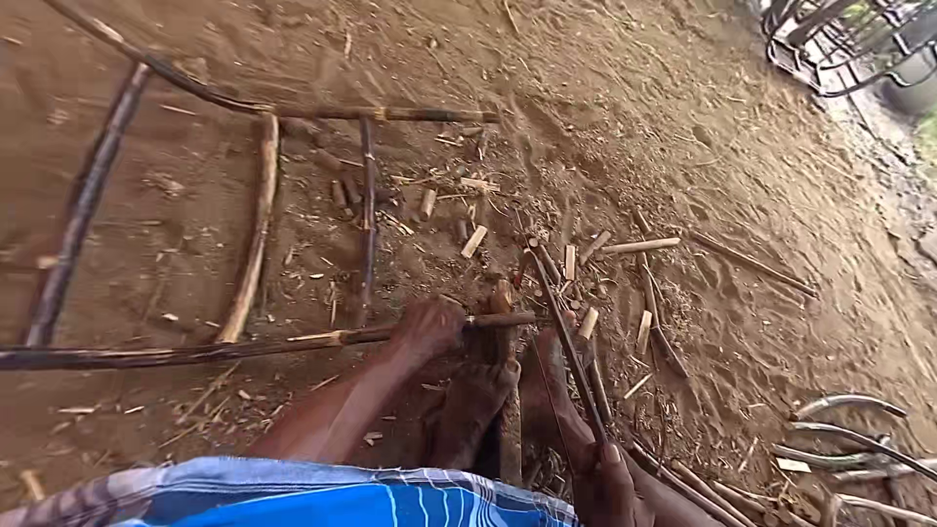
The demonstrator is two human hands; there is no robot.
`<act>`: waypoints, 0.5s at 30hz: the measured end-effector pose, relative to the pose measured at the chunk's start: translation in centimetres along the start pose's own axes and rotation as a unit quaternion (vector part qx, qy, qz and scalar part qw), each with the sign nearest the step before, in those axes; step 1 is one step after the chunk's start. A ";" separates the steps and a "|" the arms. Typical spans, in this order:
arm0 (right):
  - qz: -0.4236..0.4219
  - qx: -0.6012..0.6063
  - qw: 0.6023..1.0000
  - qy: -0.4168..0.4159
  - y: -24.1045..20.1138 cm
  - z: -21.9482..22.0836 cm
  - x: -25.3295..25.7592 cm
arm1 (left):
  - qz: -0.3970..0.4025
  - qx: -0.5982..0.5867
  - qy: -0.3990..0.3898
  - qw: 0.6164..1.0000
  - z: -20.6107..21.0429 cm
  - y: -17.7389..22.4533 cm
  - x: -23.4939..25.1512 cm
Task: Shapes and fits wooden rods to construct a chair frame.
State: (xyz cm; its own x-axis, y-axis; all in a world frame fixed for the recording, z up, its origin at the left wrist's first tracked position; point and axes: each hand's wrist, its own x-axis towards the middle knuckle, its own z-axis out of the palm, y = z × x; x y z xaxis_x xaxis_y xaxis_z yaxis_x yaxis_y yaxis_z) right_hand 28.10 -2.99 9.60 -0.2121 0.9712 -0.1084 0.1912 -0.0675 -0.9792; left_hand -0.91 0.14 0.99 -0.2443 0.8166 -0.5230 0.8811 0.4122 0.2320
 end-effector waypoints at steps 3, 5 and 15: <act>-0.015 -0.051 0.999 -0.014 1.6 3.5 4.2 | 0.015 -0.020 -0.006 1.000 1.0 -0.5 0.8; 0.022 -0.063 0.996 -0.051 1.9 3.7 5.8 | 0.016 -0.010 0.015 1.000 1.1 -0.5 1.0; 0.056 -0.082 0.993 -0.064 3.6 4.8 9.0 | 0.007 0.017 0.008 1.000 0.6 0.2 0.3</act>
State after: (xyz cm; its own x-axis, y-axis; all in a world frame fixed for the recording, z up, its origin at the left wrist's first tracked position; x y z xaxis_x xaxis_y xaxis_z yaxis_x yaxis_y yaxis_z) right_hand 22.27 4.37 4.24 -0.2982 0.9223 -0.2460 0.3712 -0.1254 -0.9201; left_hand -0.56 0.20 0.37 -0.2383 0.8284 -0.5069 0.8972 0.3876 0.2115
